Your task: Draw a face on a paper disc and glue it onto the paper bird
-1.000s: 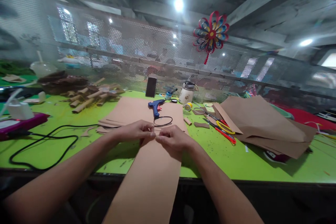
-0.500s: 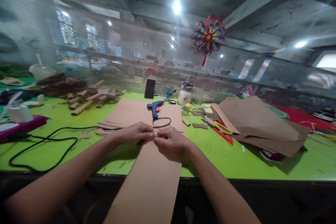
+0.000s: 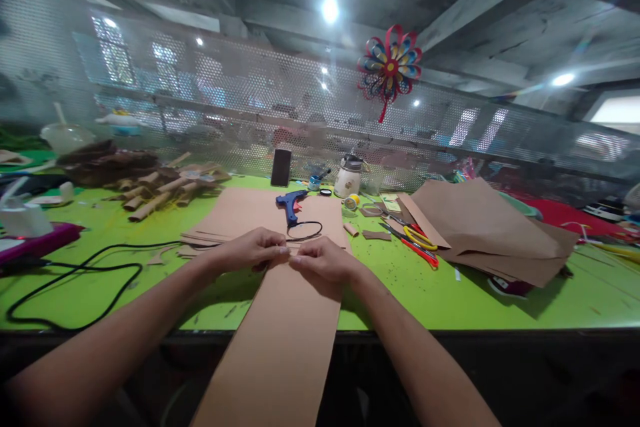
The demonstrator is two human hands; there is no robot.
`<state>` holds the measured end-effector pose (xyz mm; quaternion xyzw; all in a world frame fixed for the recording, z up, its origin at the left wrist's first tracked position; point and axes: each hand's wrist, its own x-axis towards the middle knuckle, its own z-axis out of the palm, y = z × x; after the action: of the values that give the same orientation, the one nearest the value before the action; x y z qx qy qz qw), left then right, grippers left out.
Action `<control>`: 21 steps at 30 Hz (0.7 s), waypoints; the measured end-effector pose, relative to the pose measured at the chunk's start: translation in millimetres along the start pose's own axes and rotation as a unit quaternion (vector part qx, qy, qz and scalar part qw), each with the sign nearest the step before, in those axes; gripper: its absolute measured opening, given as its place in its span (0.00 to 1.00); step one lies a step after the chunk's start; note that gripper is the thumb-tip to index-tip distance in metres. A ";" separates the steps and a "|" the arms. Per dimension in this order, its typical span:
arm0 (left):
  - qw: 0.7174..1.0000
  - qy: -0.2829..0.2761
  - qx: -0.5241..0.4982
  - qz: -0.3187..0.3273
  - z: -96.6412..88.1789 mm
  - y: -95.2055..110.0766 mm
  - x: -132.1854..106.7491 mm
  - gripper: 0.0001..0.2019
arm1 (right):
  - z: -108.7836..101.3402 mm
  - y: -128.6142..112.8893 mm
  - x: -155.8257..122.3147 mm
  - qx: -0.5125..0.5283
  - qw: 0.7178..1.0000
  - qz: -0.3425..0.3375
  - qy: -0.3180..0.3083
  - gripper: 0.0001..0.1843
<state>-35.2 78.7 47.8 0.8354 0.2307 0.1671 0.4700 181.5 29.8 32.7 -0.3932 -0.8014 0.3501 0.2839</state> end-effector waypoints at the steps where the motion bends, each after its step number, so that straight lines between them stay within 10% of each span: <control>1: 1.000 0.005 -0.002 0.001 -1.1 -0.4 -0.1 0.23 | -1.7 0.5 -0.6 0.005 1.000 0.008 0.004 0.23; 21: 0.997 0.073 0.013 -0.004 -25.8 -6.5 -6.4 0.22 | -27.9 8.8 -2.8 0.037 0.991 0.036 0.127 0.19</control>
<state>-54.8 96.4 54.8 0.8263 0.2698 0.2227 0.4415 207.1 40.8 41.8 -0.4520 -0.7307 0.3370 0.3850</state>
